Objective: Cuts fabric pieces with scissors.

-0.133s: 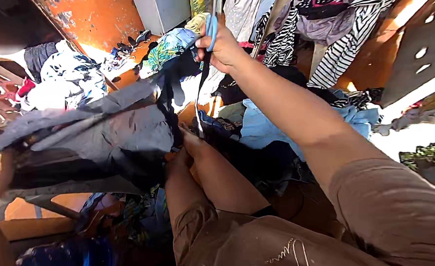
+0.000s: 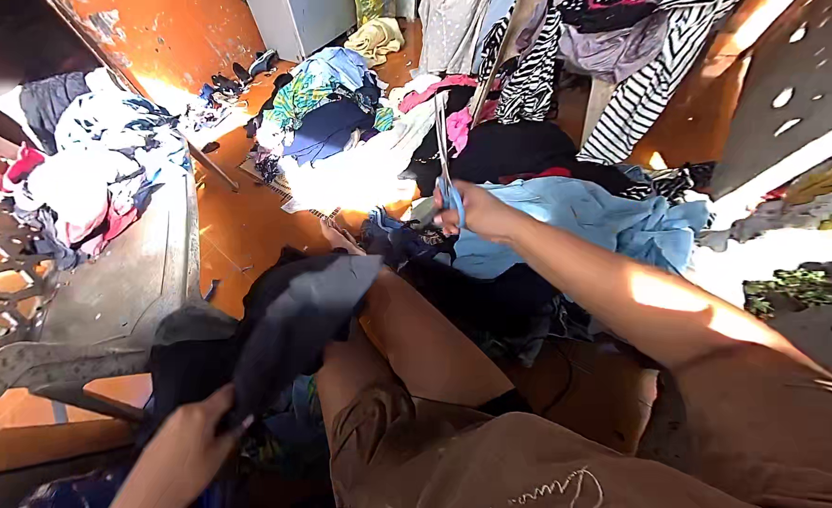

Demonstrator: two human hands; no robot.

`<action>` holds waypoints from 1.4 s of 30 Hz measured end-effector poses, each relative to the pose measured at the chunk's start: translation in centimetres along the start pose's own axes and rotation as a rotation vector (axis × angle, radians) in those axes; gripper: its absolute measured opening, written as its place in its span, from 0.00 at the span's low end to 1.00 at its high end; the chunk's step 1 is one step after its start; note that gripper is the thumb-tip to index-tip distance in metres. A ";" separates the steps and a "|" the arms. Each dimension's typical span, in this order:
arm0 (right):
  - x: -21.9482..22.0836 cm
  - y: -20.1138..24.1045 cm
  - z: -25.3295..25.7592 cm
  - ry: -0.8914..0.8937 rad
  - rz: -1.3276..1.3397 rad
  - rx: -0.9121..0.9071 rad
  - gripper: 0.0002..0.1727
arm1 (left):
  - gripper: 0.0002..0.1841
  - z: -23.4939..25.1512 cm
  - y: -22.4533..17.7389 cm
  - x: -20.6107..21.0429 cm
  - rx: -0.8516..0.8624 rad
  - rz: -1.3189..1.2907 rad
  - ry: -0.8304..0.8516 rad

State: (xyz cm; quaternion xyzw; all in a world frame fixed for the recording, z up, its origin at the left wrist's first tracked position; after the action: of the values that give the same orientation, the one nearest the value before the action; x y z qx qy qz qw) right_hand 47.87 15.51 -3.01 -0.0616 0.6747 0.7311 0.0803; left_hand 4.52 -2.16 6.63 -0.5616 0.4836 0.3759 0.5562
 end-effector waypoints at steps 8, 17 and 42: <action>-2.4 -14.0 -14.8 0.023 -0.181 0.626 0.15 | 0.15 -8.2 -3.3 17.5 -0.055 -0.367 1.103; -2.9 -14.5 -12.7 0.014 -0.371 0.598 0.25 | 0.25 5.9 0.8 16.3 -0.183 -0.384 0.433; 1.7 -14.5 -3.0 -0.298 -0.480 0.385 0.25 | 0.29 8.6 -6.4 27.6 0.000 -0.310 -0.364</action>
State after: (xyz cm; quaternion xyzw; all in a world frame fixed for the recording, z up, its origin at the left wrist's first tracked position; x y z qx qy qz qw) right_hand 49.08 13.68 -17.80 -0.0947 0.7474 0.5516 0.3580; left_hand 18.60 2.36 -19.09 -0.5521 0.2832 0.3813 0.6853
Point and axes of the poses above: each hand's wrist, its own z-axis towards the middle knuckle, its own x-axis out of the palm, y = z × x, the point moved 2 cm from there along z, towards the middle knuckle, and after that the axes turned 12 degrees about -y, right-handed, at the moved point
